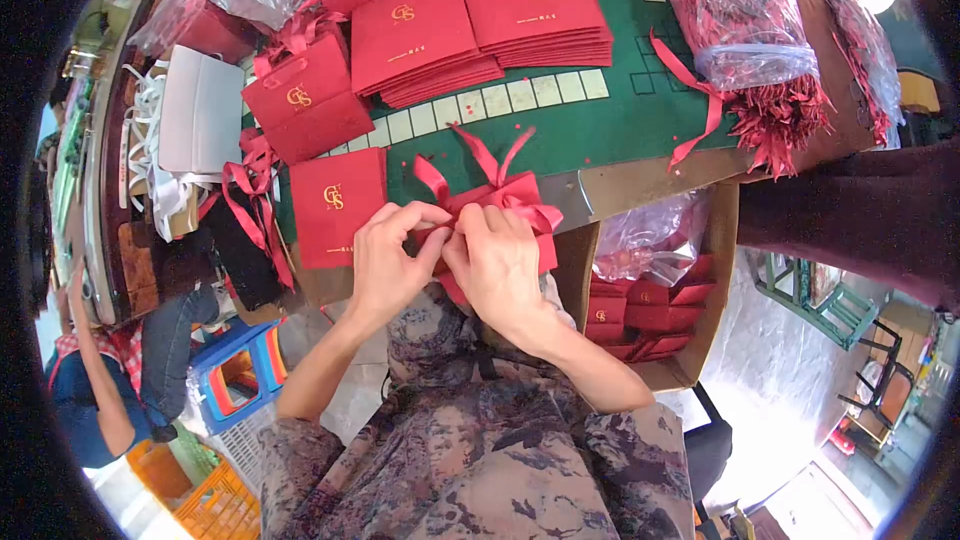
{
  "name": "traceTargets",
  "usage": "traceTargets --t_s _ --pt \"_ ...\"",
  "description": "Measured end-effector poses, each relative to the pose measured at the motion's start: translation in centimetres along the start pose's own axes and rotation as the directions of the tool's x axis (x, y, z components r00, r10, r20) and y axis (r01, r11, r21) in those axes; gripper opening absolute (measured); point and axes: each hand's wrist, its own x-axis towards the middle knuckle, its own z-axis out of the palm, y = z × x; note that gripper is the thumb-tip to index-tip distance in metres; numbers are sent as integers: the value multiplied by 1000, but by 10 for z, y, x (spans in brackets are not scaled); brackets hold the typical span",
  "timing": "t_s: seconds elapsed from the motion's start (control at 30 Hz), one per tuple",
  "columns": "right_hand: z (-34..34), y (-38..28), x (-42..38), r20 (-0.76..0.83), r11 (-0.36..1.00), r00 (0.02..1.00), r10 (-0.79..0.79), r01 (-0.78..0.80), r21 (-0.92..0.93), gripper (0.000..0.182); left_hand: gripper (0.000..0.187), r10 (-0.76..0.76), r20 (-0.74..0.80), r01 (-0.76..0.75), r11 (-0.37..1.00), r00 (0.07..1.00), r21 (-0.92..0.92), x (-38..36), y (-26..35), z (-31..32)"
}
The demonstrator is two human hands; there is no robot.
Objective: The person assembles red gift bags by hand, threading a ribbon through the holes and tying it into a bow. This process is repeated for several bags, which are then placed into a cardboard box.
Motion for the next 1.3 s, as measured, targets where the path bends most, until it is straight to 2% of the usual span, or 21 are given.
traceTargets --t_s 0.03,0.1,0.17,0.23,0.3,0.43,0.53,0.6,0.63,0.7,0.73,0.77,0.83,0.9,0.97,1.0,1.07,1.27,1.3 --pt "1 1 0 -1 1000 1000 -2 2 0 15 20 -33 2 33 999 999 -14 -1 2 0" --pt "5 4 1 -17 989 995 100 -98 114 14 21 -65 0 65 998 998 -25 -2 4 1" --pt "7 6 -1 -3 985 992 124 -123 123 14 20 70 -26 -69 997 997 29 -3 4 4" --pt "6 5 0 12 981 989 144 -145 129 13 18 75 -43 -75 997 996 21 -1 6 1" --pt "2 3 1 26 960 984 179 -180 214 13 16 -62 28 63 997 998 -54 4 9 -7" --pt "-1 4 0 43 930 977 209 -212 300 14 14 -52 74 59 993 996 -100 8 -1 -10" --pt "-2 10 0 46 964 990 132 -139 226 14 12 -55 117 60 998 992 -38 5 -7 -5" --pt "-15 12 5 90 987 994 -68 54 148 11 15 3 92 8 993 996 -117 5 -15 -2" --pt "-22 11 9 89 987 993 -73 60 148 11 15 4 86 6 993 996 -116 4 -18 0" --pt "-35 12 20 5 979 1000 23 -23 202 10 19 45 1 -45 997 999 -65 2 -20 3" --pt "-40 13 25 56 968 996 76 -87 236 9 19 48 -4 -48 997 999 -65 1 -19 5" --pt "-41 17 30 53 969 996 73 -83 234 9 20 56 -35 -57 997 998 -46 0 -16 8" --pt "-40 27 41 278 959 956 -95 13 282 9 20 70 -67 -72 997 995 -31 -2 -14 12" --pt "-37 36 49 329 972 936 -126 50 229 11 17 297 -173 -279 953 939 119 -3 -18 18" --pt "-32 46 56 449 951 845 -292 209 227 13 17 359 -196 -337 931 912 139 -4 -22 24" --pt "-33 46 60 447 951 845 -293 211 225 13 17 389 -215 -369 920 896 130 -4 -22 25" --pt "-34 47 67 591 942 778 -215 5 336 15 17 420 -235 -403 907 876 120 -4 -23 25" --pt "-24 53 73 643 926 760 -92 -172 336 21 16 470 -175 -459 883 865 101 0 -26 22" --pt "-20 56 73 638 928 765 -85 -173 331 21 15 407 -185 -409 912 895 28 2 -25 23"
